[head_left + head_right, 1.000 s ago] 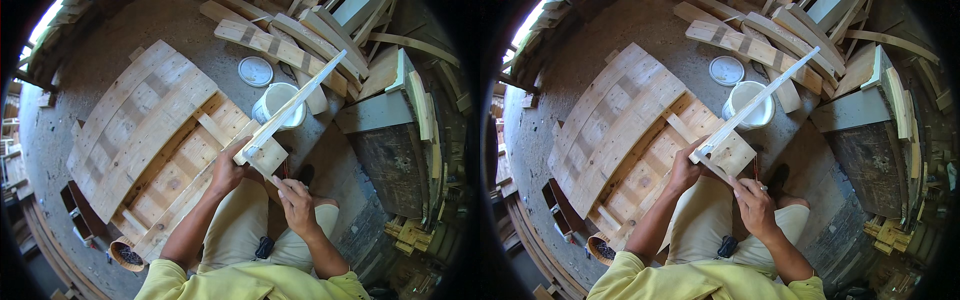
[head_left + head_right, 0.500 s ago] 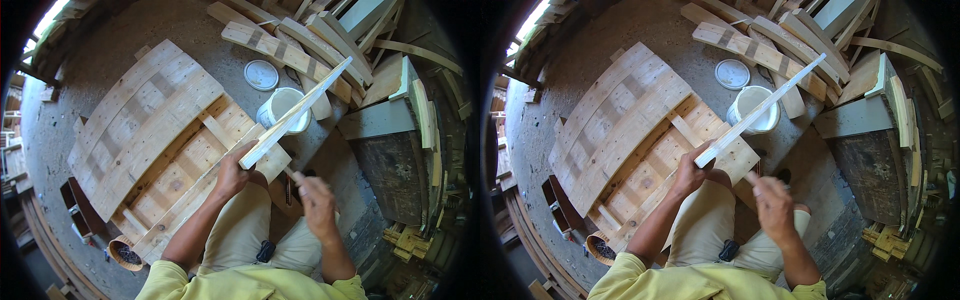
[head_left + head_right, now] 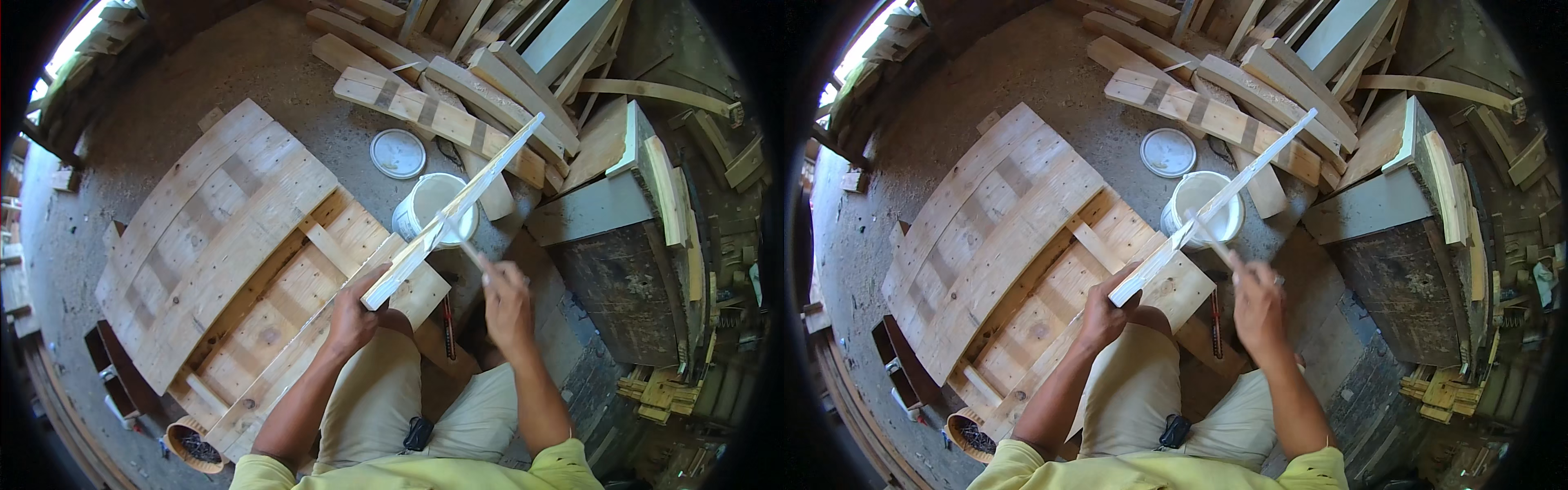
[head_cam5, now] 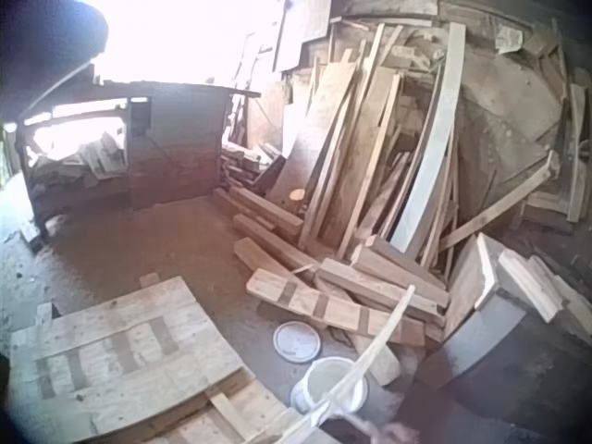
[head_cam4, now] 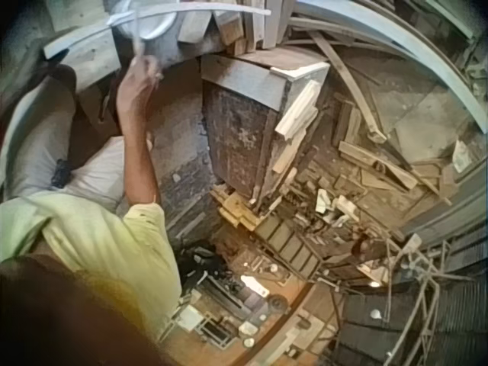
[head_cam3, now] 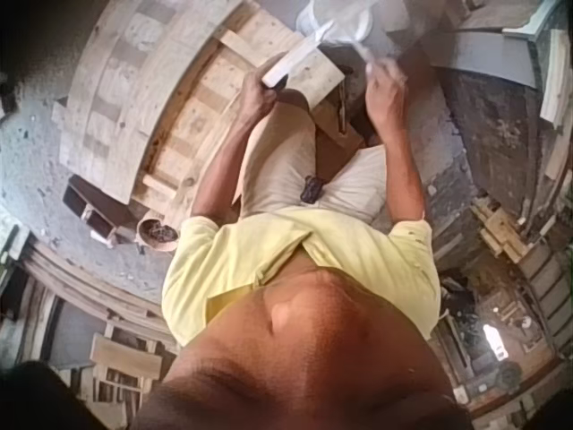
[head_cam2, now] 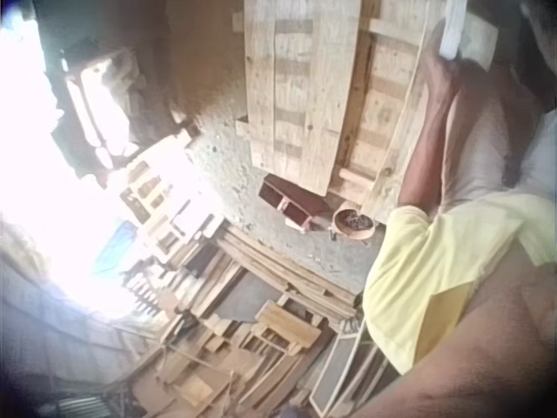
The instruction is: The person assembles a wooden structure by applying glue to wooden planks and attaching them to a base. They repeatedly dip a brush into a bucket of glue, apply it to planks, and press the planks into place on the base.
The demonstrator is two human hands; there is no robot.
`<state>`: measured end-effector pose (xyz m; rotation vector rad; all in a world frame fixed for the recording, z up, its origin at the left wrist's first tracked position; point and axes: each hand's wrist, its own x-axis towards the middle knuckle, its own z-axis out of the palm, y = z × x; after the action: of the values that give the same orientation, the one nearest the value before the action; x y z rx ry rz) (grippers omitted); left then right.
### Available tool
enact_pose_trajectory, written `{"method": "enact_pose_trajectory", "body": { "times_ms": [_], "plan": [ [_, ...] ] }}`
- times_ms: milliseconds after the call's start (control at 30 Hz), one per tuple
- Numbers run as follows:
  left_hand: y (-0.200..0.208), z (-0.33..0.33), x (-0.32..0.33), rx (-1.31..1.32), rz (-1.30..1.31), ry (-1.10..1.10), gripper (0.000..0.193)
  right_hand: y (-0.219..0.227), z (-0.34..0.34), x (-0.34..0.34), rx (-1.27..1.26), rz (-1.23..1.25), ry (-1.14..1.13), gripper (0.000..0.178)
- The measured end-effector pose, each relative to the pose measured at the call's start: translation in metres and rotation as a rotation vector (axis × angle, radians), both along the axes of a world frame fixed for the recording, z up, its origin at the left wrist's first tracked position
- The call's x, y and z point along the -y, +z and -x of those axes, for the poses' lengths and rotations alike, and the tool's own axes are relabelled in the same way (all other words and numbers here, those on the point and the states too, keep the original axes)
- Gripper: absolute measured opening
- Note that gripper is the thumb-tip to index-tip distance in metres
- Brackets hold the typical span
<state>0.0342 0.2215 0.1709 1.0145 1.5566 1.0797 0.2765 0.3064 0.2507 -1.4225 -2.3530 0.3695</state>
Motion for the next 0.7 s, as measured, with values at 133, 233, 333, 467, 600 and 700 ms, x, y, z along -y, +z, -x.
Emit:
{"method": "enact_pose_trajectory", "body": {
  "times_ms": [133,233,333,467,600,700],
  "plan": [
    [-0.013,0.001,0.001,-0.030,-0.106,0.017,0.057,0.004,0.009,0.063,-0.115,0.166,0.161,0.038],
    [-0.020,0.001,0.003,-0.049,-0.193,0.020,0.058,0.012,0.006,0.067,-0.139,0.182,0.170,0.032],
    [-0.016,0.006,0.004,-0.025,-0.058,0.016,0.056,0.011,-0.005,0.021,-0.072,0.011,0.044,0.039],
    [-0.022,0.002,0.002,-0.025,-0.084,0.009,0.053,-0.014,-0.031,-0.077,0.372,-0.190,-0.084,0.036],
    [-0.026,0.000,0.003,-0.086,-0.159,0.013,0.051,-0.018,-0.048,-0.168,0.319,-0.277,-0.269,0.030],
    [-0.032,0.009,0.008,-0.053,-0.083,-0.003,0.049,-0.048,-0.070,-0.182,-0.010,-0.364,-0.324,0.028]
  ]
}}
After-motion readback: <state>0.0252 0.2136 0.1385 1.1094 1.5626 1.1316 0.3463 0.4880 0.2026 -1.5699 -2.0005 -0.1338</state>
